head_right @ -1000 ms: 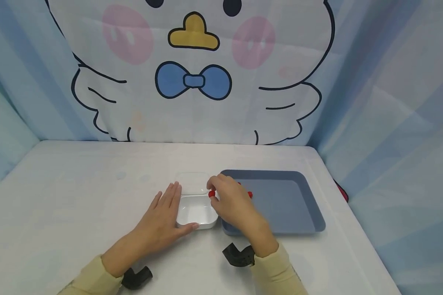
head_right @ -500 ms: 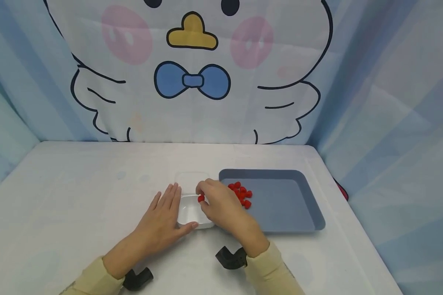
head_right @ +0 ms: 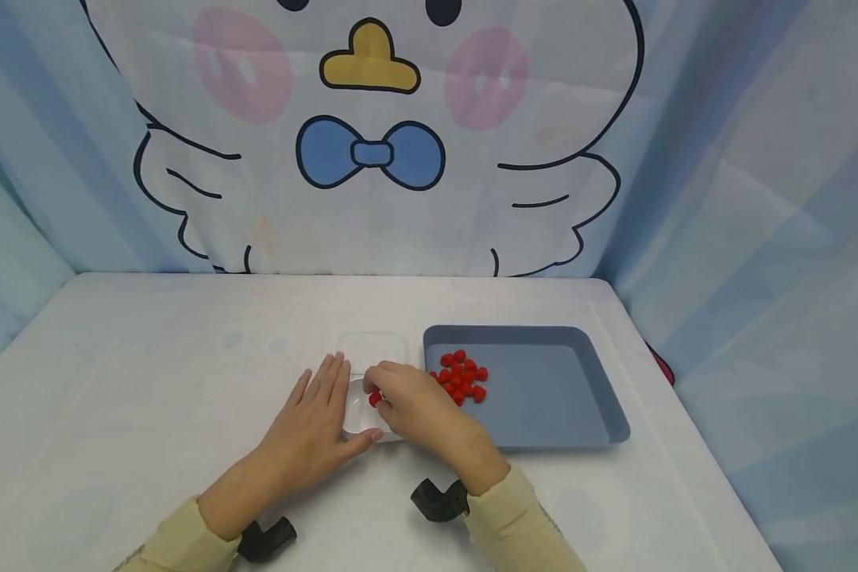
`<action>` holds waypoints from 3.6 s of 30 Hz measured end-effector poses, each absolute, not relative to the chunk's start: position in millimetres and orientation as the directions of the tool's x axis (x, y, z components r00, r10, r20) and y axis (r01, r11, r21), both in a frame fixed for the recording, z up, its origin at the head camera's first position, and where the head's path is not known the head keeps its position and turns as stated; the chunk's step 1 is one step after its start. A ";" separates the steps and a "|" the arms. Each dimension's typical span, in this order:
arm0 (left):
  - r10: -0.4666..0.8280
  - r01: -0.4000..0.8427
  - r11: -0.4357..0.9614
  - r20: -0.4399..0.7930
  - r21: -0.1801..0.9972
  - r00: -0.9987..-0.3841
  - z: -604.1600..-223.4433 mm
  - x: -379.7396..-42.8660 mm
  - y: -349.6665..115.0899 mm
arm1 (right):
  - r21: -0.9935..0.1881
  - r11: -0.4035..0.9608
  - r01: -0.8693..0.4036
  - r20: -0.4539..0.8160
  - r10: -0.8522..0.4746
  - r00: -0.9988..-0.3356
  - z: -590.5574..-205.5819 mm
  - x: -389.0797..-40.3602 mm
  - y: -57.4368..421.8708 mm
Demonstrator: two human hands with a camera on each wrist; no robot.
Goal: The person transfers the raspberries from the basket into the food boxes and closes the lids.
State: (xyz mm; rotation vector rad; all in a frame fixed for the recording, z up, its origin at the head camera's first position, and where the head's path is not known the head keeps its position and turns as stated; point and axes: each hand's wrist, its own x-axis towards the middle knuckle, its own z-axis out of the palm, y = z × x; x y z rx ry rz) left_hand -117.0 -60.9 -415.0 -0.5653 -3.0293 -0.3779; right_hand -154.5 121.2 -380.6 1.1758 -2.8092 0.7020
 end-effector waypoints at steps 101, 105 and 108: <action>0.343 0.349 0.905 0.067 0.242 -0.937 -415.2 -119.7 -61.6 | -0.376 0.920 -0.110 -0.098 -0.157 -0.983 -374.3 -191.3 226.1; 0.344 0.346 0.904 0.055 0.250 -0.938 -415.2 -119.4 -61.6 | -0.357 0.929 -0.096 -0.146 -0.157 -0.977 -375.3 -191.0 224.4; 0.345 0.348 0.903 0.056 0.252 -0.937 -414.7 -119.3 -61.5 | -0.350 0.932 -0.095 -0.150 -0.156 -0.976 -375.8 -191.5 223.4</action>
